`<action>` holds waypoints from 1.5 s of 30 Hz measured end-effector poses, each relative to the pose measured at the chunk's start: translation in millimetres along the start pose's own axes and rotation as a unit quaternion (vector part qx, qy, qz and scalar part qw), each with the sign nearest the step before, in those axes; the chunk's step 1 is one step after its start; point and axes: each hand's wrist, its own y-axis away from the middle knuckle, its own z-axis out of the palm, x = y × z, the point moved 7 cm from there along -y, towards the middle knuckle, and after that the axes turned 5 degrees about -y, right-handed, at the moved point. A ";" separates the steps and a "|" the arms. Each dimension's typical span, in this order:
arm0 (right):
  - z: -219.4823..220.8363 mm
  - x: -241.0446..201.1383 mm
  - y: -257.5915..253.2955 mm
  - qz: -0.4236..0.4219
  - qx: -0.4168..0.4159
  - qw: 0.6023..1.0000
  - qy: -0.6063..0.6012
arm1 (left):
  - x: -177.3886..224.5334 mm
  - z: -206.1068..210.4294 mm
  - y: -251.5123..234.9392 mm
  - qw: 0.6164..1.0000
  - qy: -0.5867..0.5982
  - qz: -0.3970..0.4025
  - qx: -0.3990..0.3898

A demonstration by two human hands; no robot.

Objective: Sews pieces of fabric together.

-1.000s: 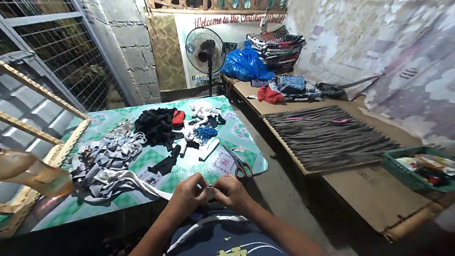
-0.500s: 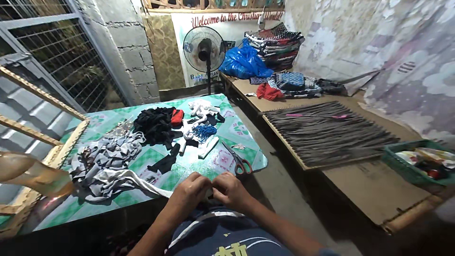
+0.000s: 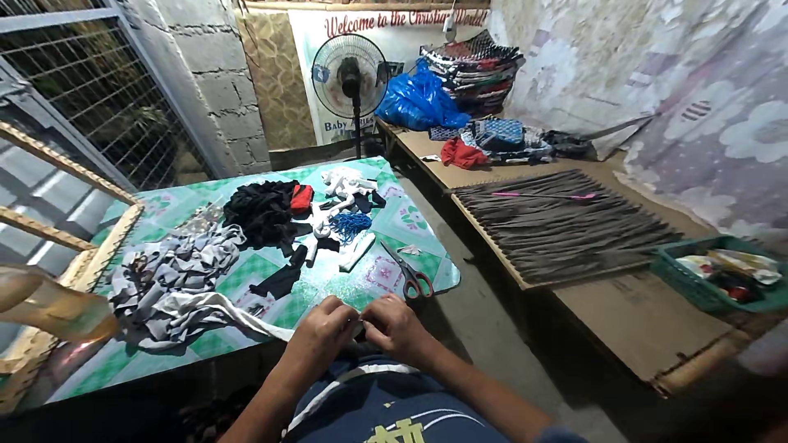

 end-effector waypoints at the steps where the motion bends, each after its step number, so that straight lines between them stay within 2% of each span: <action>1: 0.0 0.0 0.1 -0.002 0.000 1.000 0.001 | -0.3 -0.2 0.4 1.000 0.002 -0.004 -0.004; 7: 0.0 -3.7 -2.2 -0.018 0.011 1.000 -0.005 | -2.0 -1.8 2.0 1.000 -0.008 -0.005 0.000; 11: -4.6 -0.4 -3.9 0.024 0.017 0.998 -0.048 | -9.1 -10.3 -0.3 0.999 -0.002 -0.033 0.010; 14: -11.1 2.6 -6.8 0.100 -0.008 0.990 -0.102 | -25.6 -25.3 -6.2 0.990 0.056 -0.128 0.015; 16: -14.3 3.4 -5.9 0.122 -0.006 0.985 -0.118 | -39.8 -31.2 -2.2 0.966 0.136 -0.218 0.007; 19: -15.2 6.6 -2.8 0.124 0.002 0.984 -0.129 | -51.3 -34.0 5.2 0.936 0.225 -0.268 0.028; 23: -15.1 5.8 -4.2 0.093 0.020 0.987 -0.129 | -52.9 -31.1 4.9 0.904 0.313 -0.289 0.050; 37: -14.8 -2.9 -10.3 0.058 0.029 0.985 -0.157 | -40.7 -20.7 5.8 0.843 0.427 -0.324 0.033; 45: -2.7 -6.7 -14.6 0.054 -0.017 0.973 -0.226 | -33.2 -19.8 3.3 0.850 0.431 -0.303 0.024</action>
